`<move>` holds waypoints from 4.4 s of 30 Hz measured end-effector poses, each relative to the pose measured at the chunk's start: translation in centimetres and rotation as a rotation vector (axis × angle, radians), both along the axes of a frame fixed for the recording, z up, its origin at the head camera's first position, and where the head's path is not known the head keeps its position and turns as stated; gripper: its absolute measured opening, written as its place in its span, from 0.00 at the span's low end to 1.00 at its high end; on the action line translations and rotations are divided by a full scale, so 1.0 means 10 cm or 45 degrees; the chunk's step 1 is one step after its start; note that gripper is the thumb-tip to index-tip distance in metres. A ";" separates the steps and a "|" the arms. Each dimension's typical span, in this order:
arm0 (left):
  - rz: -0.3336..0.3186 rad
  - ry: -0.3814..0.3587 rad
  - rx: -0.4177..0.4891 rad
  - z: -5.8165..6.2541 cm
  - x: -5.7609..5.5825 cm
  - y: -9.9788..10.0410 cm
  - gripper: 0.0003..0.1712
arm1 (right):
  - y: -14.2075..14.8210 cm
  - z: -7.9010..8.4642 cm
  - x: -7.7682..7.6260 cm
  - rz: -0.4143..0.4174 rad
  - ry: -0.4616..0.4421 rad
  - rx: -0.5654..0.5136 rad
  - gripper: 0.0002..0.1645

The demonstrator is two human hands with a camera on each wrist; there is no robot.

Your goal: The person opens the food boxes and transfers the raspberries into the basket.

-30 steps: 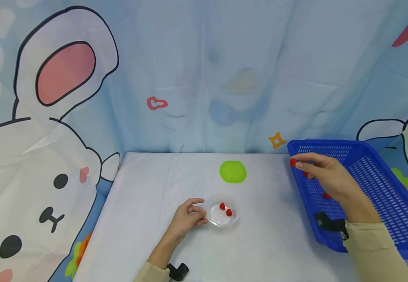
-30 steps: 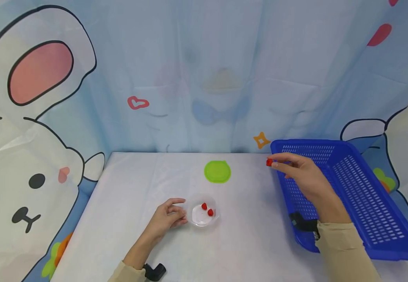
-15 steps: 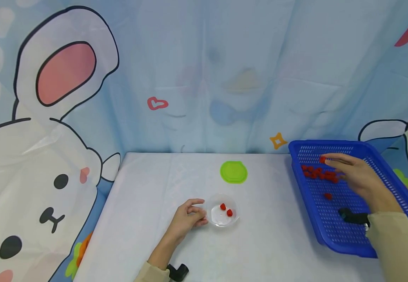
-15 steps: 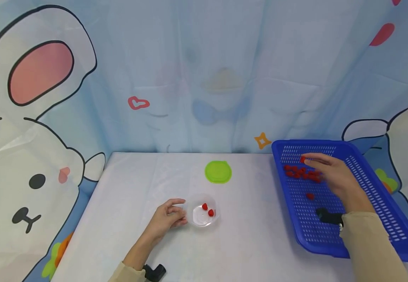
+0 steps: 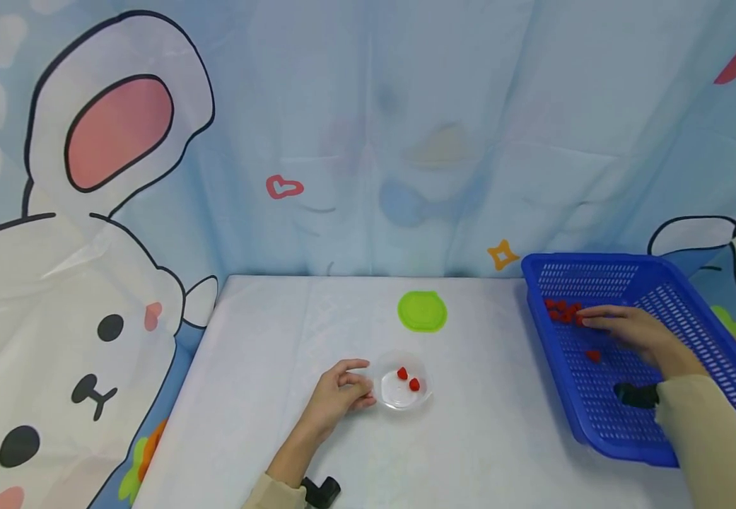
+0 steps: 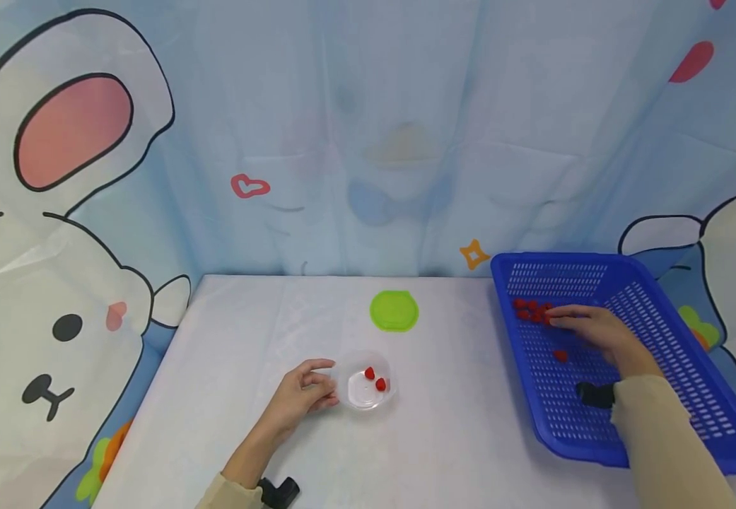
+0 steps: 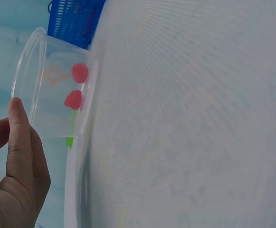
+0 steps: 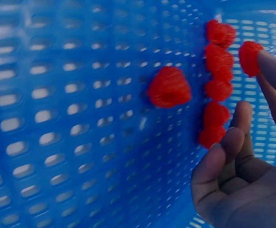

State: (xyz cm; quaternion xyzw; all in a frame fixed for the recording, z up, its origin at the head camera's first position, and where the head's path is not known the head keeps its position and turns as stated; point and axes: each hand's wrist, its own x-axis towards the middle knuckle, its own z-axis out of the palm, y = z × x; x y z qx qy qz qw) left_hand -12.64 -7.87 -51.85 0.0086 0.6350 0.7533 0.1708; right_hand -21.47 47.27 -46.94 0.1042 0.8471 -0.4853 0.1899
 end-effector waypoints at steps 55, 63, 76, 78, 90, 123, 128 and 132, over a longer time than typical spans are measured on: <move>-0.007 0.004 -0.007 0.00 -0.01 -0.01 0.26 | -2.81 -0.03 -0.07 0.939 0.313 -0.170 0.10; -0.013 0.007 0.005 0.00 0.00 0.01 0.26 | -3.04 -0.08 -0.29 1.456 0.236 -0.144 0.16; -0.025 0.013 0.033 -0.02 -0.03 -0.01 0.25 | -3.43 0.11 -0.17 1.467 0.175 0.757 0.18; -0.028 0.019 0.033 -0.03 -0.03 -0.01 0.25 | -3.44 0.11 -0.14 1.468 0.183 0.798 0.18; -0.029 0.027 0.003 -0.01 -0.02 0.00 0.24 | -3.20 -0.09 -0.15 1.488 0.322 0.417 0.14; -0.032 0.002 0.017 0.01 0.00 0.00 0.25 | -2.63 -0.20 0.21 0.635 0.391 -0.343 0.12; -0.030 0.000 0.019 0.00 -0.01 0.00 0.25 | -2.56 0.02 0.30 0.525 0.391 -0.329 0.14; -0.028 -0.006 0.017 0.00 -0.01 0.00 0.25 | -2.49 0.24 0.39 0.437 0.429 -0.329 0.18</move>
